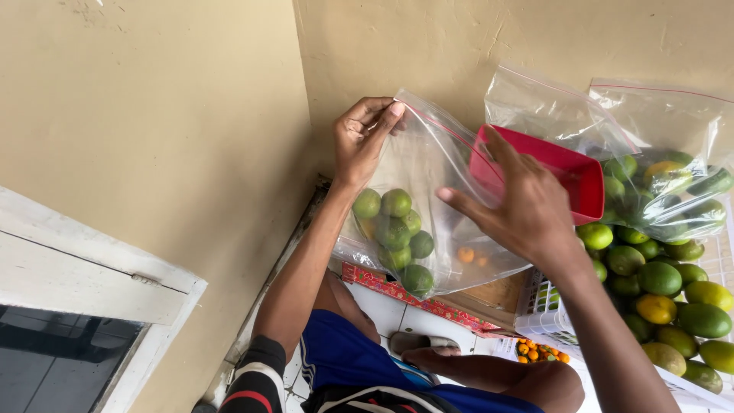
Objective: The person packs green limes into a clear plastic bag, seals it, and places it aside. They then select more limes from a white crate and transfer them into another plastic bag.
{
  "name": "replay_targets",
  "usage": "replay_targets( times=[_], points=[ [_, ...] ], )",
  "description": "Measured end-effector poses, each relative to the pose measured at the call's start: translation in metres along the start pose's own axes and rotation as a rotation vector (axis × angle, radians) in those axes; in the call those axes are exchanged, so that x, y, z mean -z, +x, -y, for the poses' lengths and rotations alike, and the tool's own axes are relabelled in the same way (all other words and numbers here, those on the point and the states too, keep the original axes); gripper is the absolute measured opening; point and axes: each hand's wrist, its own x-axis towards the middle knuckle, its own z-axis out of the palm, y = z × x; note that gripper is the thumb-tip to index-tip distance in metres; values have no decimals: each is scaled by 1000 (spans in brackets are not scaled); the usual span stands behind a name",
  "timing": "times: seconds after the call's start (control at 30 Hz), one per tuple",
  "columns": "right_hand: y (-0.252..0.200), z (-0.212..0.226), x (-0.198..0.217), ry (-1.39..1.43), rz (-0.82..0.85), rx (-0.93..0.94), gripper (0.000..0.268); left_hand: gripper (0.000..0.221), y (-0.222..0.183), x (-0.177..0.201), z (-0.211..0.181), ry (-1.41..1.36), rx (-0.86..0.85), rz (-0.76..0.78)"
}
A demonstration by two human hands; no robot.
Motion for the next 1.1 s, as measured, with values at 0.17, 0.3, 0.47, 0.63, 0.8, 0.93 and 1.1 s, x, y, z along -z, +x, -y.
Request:
replay_targets(
  times=[0.17,0.3,0.47,0.63,0.8,0.93,1.1],
  points=[
    [42,17,-15,-38,77,-115,85,18,-1,-3,2,47,-27,-10],
    [57,-7,-34,131,12,-31,32,13,2,-3,-1,75,-79,-30],
    [41,-4,-8,227,-47,70,25,12,0,-15,-21,41,-103,5],
    [38,11,25,215,-73,259,35,19,17,-25,-47,20,-162,115],
    [52,5,31,130,-148,381,47,26,29,-31,-62,53,-181,73],
    [60,-5,19,37,-162,403,47,25,29,-23,-47,52,-164,65],
    [65,-13,0,-105,-217,476,42,23,24,-12,-26,0,-102,13]
  ],
)
